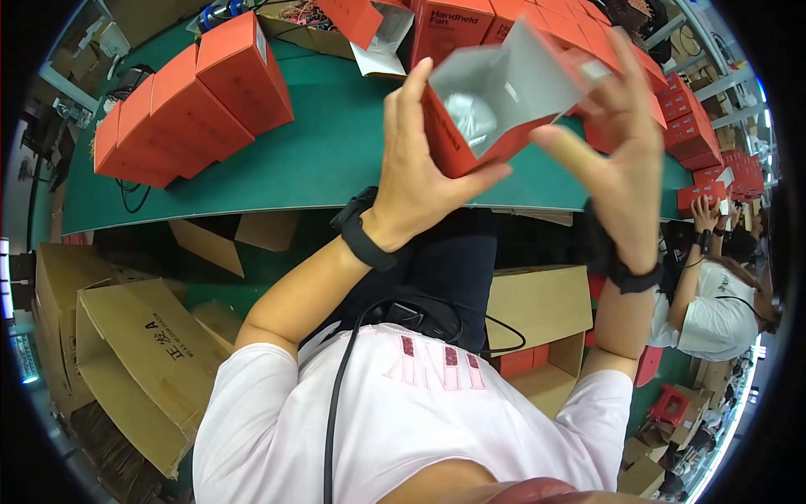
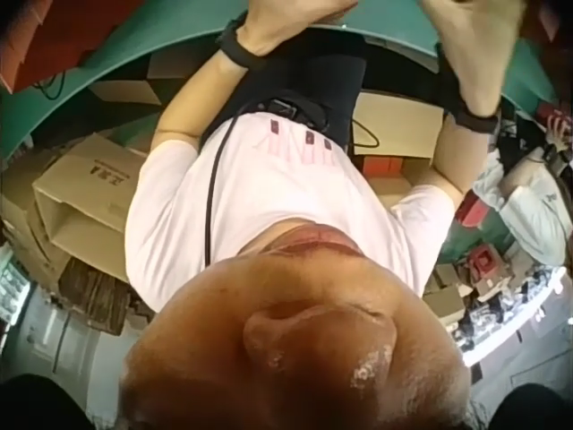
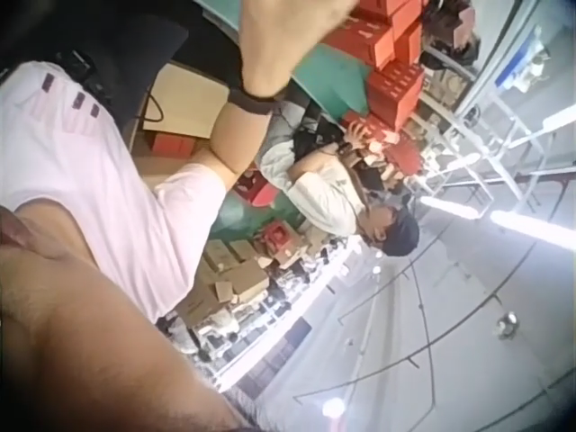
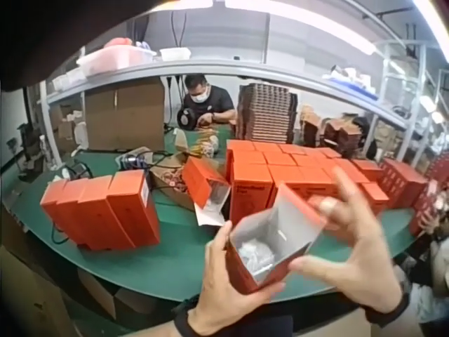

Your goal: The person is packing handheld electronic devices into red retail boxes at a factory workstation.

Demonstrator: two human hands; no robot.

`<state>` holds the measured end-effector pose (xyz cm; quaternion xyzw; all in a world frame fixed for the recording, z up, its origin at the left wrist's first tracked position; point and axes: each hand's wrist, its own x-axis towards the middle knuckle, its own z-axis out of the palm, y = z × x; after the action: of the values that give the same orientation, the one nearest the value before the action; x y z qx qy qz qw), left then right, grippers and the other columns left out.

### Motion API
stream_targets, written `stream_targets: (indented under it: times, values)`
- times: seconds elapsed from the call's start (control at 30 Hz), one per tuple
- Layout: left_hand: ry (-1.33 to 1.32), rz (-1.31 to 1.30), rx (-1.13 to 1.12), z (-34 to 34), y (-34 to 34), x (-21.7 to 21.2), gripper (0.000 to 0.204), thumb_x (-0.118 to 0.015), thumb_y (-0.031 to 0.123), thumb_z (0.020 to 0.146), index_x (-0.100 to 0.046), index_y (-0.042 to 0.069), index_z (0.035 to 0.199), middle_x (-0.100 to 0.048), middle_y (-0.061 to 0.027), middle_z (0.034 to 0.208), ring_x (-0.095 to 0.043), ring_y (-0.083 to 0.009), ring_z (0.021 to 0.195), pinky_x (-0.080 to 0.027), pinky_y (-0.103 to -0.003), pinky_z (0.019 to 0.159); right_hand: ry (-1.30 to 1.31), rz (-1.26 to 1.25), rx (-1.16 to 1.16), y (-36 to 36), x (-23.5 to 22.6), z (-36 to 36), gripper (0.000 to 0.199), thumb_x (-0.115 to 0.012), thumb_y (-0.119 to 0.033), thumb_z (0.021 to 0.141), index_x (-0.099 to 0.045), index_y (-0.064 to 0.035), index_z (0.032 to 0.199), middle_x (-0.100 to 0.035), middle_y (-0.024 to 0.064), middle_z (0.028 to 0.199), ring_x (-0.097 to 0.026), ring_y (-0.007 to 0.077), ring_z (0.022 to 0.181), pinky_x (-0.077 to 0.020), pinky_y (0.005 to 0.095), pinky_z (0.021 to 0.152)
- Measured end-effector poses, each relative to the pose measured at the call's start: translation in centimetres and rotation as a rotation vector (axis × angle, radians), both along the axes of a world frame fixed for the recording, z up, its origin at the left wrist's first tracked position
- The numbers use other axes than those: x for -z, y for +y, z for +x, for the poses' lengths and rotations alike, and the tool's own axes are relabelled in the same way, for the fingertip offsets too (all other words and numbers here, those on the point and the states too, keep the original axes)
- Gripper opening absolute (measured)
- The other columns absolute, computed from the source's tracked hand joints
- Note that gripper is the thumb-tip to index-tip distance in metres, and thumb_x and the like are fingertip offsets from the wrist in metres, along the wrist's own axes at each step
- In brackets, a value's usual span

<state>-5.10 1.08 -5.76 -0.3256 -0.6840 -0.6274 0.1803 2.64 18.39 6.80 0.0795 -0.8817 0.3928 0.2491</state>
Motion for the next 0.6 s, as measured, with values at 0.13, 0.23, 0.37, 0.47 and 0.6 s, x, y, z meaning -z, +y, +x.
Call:
stream_targets:
  times: [0.13,0.23,0.37,0.47,0.6]
  values:
    - [0.039,0.066,0.123,-0.2,1.2,-0.8,0.104,-0.092,0.025,0.063,-0.038,0.003,0.149,-0.050,-0.0189,0.129,-0.051,-0.0370,0.120,-0.046,-0.045,0.101,0.055,-0.149,0.049,-1.3,5.4,-1.7,0.077,-0.087,-0.012,0.077,-0.048,0.0018,0.143,-0.060,0.0163,0.136,-0.063,0.0218,0.118,-0.0522,0.0354,0.099]
    - [0.313,-0.123,-0.078,-0.3,1.3,-0.5,0.075,-0.091,0.024,0.061,-0.056,0.003,0.123,-0.050,-0.0202,0.129,-0.051,-0.0396,0.118,-0.049,-0.047,0.096,0.226,-0.060,-0.016,-1.5,6.3,-2.6,0.071,-0.084,-0.012,0.079,-0.052,-0.0002,0.141,-0.059,0.0194,0.139,-0.063,0.0248,0.120,-0.0510,0.0374,0.100]
    - [0.291,-0.080,-0.166,0.3,2.3,0.4,0.098,-0.093,0.029,0.061,-0.043,-0.001,0.140,-0.047,-0.0227,0.134,-0.049,-0.0410,0.123,-0.046,-0.047,0.101,0.170,-0.121,-0.120,-2.0,6.5,-0.9,0.051,-0.083,-0.021,0.078,-0.070,-0.0021,0.124,-0.064,0.0184,0.134,-0.062,0.0322,0.122,-0.0480,0.0423,0.103]
    - [0.135,0.028,-0.088,0.8,2.6,0.9,0.117,-0.093,0.028,0.063,-0.025,-0.004,0.152,-0.045,-0.0243,0.140,-0.047,-0.0418,0.127,-0.044,-0.048,0.105,0.299,0.267,0.090,-3.5,7.3,-1.0,0.046,-0.079,-0.015,0.080,-0.072,-0.0086,0.126,-0.068,0.0199,0.127,-0.063,0.0353,0.121,-0.0490,0.0427,0.102]
    - [-0.055,0.188,0.082,1.5,1.5,1.3,0.122,-0.092,0.025,0.064,-0.017,-0.006,0.156,-0.049,-0.0260,0.136,-0.052,-0.0421,0.123,-0.047,-0.046,0.103,0.176,0.041,0.033,-3.5,6.7,-0.7,0.037,-0.073,-0.010,0.085,-0.074,-0.0097,0.122,-0.066,0.0218,0.127,-0.062,0.0402,0.119,-0.0495,0.0450,0.101]
